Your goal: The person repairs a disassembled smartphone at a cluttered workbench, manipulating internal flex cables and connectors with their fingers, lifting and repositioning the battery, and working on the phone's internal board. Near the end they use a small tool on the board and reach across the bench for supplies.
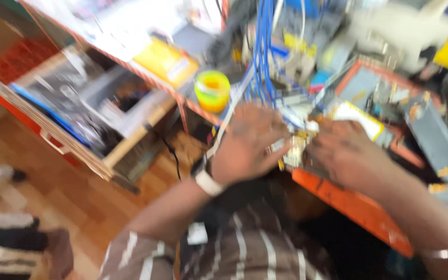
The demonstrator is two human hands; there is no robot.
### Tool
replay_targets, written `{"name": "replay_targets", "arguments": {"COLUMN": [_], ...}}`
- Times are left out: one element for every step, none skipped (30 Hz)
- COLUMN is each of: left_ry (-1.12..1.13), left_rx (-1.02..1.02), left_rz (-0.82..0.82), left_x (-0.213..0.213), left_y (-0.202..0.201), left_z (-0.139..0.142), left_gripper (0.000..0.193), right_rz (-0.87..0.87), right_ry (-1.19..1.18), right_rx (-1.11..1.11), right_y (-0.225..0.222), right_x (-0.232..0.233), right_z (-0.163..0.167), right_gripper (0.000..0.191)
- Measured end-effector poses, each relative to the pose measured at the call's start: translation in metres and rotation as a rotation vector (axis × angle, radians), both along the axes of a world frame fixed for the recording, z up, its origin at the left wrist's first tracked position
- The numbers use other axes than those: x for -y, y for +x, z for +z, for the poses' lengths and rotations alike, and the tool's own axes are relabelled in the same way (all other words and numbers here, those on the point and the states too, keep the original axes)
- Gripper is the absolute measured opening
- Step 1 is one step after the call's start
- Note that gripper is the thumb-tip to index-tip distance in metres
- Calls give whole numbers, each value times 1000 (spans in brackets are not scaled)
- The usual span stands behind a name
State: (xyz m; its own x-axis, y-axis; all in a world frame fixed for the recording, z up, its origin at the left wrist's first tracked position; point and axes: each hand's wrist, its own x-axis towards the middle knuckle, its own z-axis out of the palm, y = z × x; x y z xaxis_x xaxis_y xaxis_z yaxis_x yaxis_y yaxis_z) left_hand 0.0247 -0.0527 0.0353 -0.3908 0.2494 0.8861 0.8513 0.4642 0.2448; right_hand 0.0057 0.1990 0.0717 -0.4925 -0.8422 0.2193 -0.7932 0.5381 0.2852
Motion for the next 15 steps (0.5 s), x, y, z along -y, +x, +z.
{"name": "replay_targets", "arguments": {"left_ry": [-44, -41, -36, -31, -29, -24, -16, -8, -2, 3, 9, 16, 23, 25, 26], "left_rx": [18, 18, 29, 43, 37, 32, 32, 43, 55, 68, 75, 87, 103, 107, 110], "left_rz": [-22, -34, -47, -66, -63, -59, -56, -56, -58, -61, -60, -61, -62, -71, -80], "left_x": [3, 6, 7, 8, 9, 9, 9, 8, 8, 7, 7, 7, 7, 7, 7], "left_y": [3, 5, 7, 8, 8, 7, 6, 5, 4, 2, 0, 0, 0, 0, -1], "left_z": [0, 0, -2, -5, -8, -12, -16, -20, -23, -25, -27, -28, -28, -29, -28], "left_gripper": [18, 17, 17, 17, 17, 17, 16, 17, 17, 17, 16, 16, 15, 15, 16], "right_rz": [-19, -38, -59, -48, -37, -25, -36, -51, -69, -47, -27, -10, -28, -46, -63], "right_ry": [-6, -10, -10, -23, -35, -44, -45, -47, -49, -71, -93, -114, -108, -102, -97], "right_rx": [2, 18, 45, 26, 7, -12, -9, 0, 10, -6, -18, -26, -22, -17, -13], "right_y": [-1, 1, 3, 4, 4, 3, 3, 3, 3, 2, 2, 2, 3, 4, 4], "right_x": [1, 2, 3, 4, 4, 4, 3, 2, 0, -1, -1, -2, -2, -1, -1], "right_z": [3, 5, 5, 5, 5, 5, 4, 3, 1, 1, 0, 0, -1, -1, 0], "right_gripper": [34, 34, 34, 33, 32, 30, 30, 30, 30, 28, 26, 24, 27, 30, 32]}}
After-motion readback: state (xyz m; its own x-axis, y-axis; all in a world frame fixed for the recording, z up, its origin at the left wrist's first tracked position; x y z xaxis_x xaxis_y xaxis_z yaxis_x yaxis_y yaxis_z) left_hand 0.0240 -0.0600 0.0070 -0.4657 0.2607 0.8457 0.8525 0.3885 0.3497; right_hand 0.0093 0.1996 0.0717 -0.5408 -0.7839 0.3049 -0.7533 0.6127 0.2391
